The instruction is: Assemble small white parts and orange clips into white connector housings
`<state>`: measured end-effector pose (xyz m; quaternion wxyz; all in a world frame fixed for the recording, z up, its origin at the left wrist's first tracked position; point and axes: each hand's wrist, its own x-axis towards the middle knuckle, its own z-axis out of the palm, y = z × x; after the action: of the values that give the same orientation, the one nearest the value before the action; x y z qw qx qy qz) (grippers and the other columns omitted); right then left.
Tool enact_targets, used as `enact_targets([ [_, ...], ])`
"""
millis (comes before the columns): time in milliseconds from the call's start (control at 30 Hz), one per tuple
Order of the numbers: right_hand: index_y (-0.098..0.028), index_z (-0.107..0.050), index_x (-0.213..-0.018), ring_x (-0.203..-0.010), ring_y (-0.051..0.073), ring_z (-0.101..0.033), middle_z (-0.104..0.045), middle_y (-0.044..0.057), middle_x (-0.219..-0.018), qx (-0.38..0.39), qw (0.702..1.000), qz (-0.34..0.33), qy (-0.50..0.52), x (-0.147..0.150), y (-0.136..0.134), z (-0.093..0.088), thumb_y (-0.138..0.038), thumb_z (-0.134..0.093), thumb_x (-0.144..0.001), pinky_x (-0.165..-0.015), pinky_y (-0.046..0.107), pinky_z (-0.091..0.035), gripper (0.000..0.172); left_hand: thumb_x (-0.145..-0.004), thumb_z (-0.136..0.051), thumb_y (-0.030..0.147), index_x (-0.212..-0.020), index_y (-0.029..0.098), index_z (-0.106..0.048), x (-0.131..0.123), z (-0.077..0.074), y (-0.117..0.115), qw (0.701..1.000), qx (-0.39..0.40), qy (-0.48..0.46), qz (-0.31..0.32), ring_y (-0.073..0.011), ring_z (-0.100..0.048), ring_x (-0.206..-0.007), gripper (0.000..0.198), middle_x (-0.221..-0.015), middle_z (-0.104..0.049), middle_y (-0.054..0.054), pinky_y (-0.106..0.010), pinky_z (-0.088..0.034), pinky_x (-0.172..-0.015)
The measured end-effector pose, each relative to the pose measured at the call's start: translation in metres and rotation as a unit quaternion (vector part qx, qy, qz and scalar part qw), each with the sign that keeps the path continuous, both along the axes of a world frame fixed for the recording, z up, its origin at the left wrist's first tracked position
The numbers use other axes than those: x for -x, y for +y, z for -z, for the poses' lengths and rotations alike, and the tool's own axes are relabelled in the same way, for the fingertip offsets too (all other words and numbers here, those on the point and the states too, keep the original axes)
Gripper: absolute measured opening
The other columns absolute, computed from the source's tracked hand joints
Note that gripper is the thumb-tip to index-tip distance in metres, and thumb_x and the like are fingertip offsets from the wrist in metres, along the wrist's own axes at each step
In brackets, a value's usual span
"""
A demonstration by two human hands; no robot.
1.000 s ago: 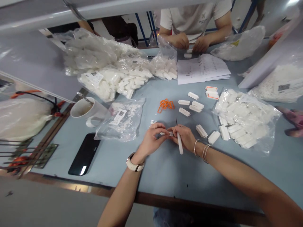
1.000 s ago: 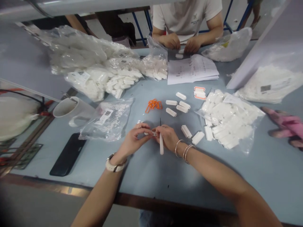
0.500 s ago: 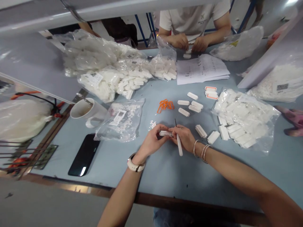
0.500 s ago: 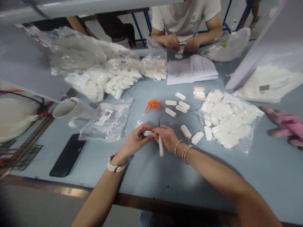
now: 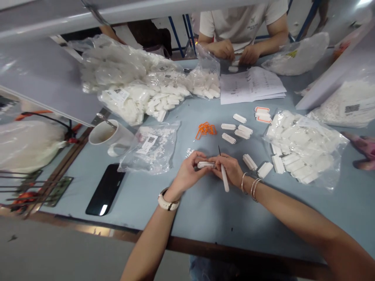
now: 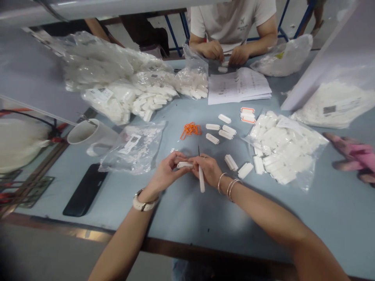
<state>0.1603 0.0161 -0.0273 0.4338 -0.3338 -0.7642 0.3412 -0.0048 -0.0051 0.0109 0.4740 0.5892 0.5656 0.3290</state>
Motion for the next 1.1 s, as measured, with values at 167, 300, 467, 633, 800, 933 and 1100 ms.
enact_targets([
  [167,-0.022,-0.036,-0.061,-0.077,0.017,-0.064,-0.072,0.006,-0.091,0.064,0.997,0.019,0.036,-0.002,0.000,0.002,-0.025,-0.063,-0.075,-0.068,0.030,-0.049,0.031,-0.072,-0.066,0.026,-0.088,0.018,-0.056,0.008,0.001,0.002,0.998,-0.049,0.039,0.027,-0.0166,-0.061,-0.079,0.021,-0.087,-0.064,-0.004,-0.031,-0.048,-0.074],
  [300,-0.022,-0.037,-0.067,-0.087,0.019,-0.066,-0.070,0.008,-0.097,0.100,0.993,0.023,0.058,-0.003,0.001,0.002,-0.024,-0.065,-0.073,-0.074,0.032,-0.050,0.029,-0.074,-0.065,0.028,-0.083,0.018,-0.059,0.010,0.008,0.003,0.993,-0.084,0.077,0.006,-0.0170,-0.060,-0.076,0.015,-0.084,-0.065,-0.004,-0.033,-0.049,-0.074],
  [467,-0.023,-0.039,-0.081,-0.098,0.020,-0.063,-0.064,0.011,-0.113,0.107,0.988,0.079,0.082,-0.003,0.001,0.000,-0.026,-0.059,-0.078,-0.088,0.039,-0.046,0.020,-0.071,-0.069,0.031,-0.081,0.018,-0.060,0.015,0.015,0.006,0.991,-0.092,0.094,-0.021,-0.0161,-0.060,-0.073,0.018,-0.079,-0.065,-0.003,-0.031,-0.049,-0.071],
  [633,-0.024,-0.039,-0.097,-0.086,0.018,-0.064,-0.063,0.010,-0.109,0.144,0.975,0.092,0.144,-0.005,0.000,0.004,-0.043,-0.042,-0.089,-0.076,0.034,-0.050,0.021,-0.069,-0.069,0.030,-0.075,0.018,-0.060,0.014,0.017,0.007,0.990,-0.103,0.093,-0.012,-0.0157,-0.061,-0.072,0.016,-0.082,-0.068,-0.005,-0.031,-0.049,-0.070],
  [800,-0.022,-0.051,-0.090,-0.066,0.016,-0.055,-0.057,0.004,-0.078,0.071,0.987,0.112,0.091,-0.011,-0.001,0.002,-0.059,-0.026,-0.090,-0.061,0.031,-0.045,0.045,-0.068,-0.069,0.030,-0.071,0.018,-0.059,0.010,0.018,0.007,0.990,-0.098,0.098,-0.010,-0.0151,-0.060,-0.068,0.015,-0.082,-0.069,-0.005,-0.030,-0.048,-0.065],
  [933,-0.021,-0.052,-0.072,-0.069,0.018,-0.050,-0.051,0.004,-0.070,-0.005,0.986,0.136,0.091,-0.013,0.004,-0.002,-0.061,-0.018,-0.090,-0.064,0.033,-0.043,0.055,-0.066,-0.070,0.030,-0.069,0.018,-0.059,0.010,0.019,0.009,0.992,-0.073,0.107,-0.006,-0.0126,-0.055,-0.060,0.017,-0.079,-0.069,-0.004,-0.027,-0.045,-0.057],
  [1100,-0.021,-0.047,-0.061,-0.060,0.016,-0.049,-0.049,0.003,-0.061,-0.013,0.987,0.105,0.121,-0.012,0.004,0.000,-0.056,-0.022,-0.092,-0.058,0.031,-0.040,0.052,-0.065,-0.071,0.030,-0.067,0.018,-0.059,0.011,0.021,0.010,0.990,-0.060,0.127,-0.003,-0.0114,-0.052,-0.055,0.017,-0.069,-0.065,-0.002,-0.025,-0.042,-0.052],
])
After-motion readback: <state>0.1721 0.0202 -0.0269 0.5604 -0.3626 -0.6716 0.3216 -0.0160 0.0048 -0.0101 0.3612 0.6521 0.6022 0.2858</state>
